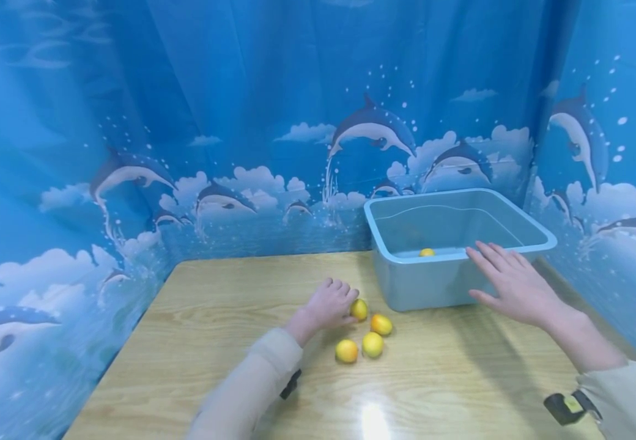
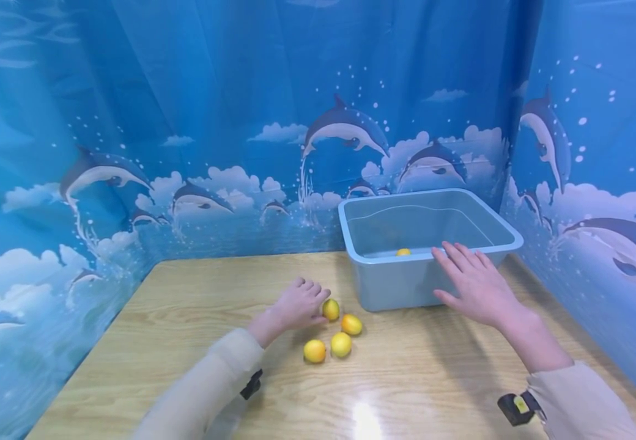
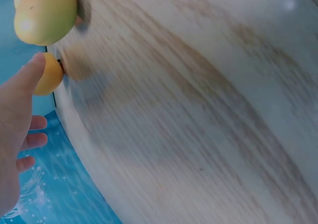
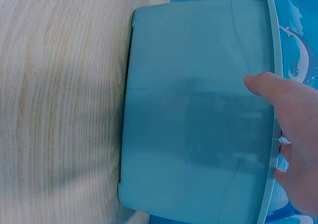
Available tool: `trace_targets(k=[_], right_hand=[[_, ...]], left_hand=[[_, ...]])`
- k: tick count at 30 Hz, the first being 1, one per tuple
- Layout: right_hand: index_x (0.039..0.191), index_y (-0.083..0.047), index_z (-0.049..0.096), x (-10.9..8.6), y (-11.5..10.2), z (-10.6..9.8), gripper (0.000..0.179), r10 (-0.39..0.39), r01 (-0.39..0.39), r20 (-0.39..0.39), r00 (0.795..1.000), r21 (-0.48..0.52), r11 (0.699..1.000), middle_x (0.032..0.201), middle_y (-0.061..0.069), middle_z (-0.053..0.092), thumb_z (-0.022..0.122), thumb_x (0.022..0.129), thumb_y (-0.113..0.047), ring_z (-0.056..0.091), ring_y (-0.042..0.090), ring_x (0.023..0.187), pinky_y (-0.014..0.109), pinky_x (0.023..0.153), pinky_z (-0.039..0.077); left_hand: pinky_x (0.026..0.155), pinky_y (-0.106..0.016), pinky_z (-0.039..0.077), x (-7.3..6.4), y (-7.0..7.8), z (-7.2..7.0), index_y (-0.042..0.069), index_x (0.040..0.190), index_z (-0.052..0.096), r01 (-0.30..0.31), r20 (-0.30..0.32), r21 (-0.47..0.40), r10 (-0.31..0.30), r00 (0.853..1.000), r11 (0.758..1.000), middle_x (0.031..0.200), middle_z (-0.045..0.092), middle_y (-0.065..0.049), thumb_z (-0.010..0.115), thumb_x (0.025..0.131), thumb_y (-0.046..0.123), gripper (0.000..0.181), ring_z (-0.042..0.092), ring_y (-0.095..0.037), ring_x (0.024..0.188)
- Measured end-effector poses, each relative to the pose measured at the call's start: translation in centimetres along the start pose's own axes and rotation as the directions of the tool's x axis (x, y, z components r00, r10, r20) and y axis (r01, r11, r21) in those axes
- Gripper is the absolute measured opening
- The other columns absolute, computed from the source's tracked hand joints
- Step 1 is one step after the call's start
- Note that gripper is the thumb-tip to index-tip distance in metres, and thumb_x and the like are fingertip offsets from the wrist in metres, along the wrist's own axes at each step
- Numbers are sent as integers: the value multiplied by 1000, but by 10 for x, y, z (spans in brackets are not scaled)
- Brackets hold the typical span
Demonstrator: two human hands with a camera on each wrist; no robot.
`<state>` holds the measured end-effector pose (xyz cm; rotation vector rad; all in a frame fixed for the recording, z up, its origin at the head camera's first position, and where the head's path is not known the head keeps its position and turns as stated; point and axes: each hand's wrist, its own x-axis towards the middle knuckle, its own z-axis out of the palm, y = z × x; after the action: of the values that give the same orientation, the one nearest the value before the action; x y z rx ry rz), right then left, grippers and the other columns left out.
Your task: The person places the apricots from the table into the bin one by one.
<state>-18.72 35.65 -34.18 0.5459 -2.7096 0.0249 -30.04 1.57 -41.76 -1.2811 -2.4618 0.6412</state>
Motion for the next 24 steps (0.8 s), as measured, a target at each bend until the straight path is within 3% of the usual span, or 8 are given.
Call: trace_targets(k=[9,17,24], right_hand=[[143,0,28,0,-1,0,80,-6,6,-10,1000,-4,1000,141,27,31,69,81,-31,29,47,125,60,100,21],[143,1,28,0,-2,0,81,-6,6,-14,1000,-8,1000,141,27,31,69,81,-30,29,47,125,60,100,21],[143,1,28,0,-2,0,81,-6,6,-18,1000,-8,1000,141,27,31,70,81,-30,30,47,125,60,99,22]], left_hand=[[85,-34,40,4,5,6,18,118,53,5,26,-31,-4,1000,1000,103,58,1,47,85,64,57,53,-17,95],[84,-35,40,6,7,9,19,113,54,2,-19,-75,-3,1000,997,100,57,1,50,84,62,51,53,-16,94],[87,-36,39,8,8,10,21,111,55,0,-19,-98,-2,1000,995,102,57,1,53,84,58,46,53,-17,98]])
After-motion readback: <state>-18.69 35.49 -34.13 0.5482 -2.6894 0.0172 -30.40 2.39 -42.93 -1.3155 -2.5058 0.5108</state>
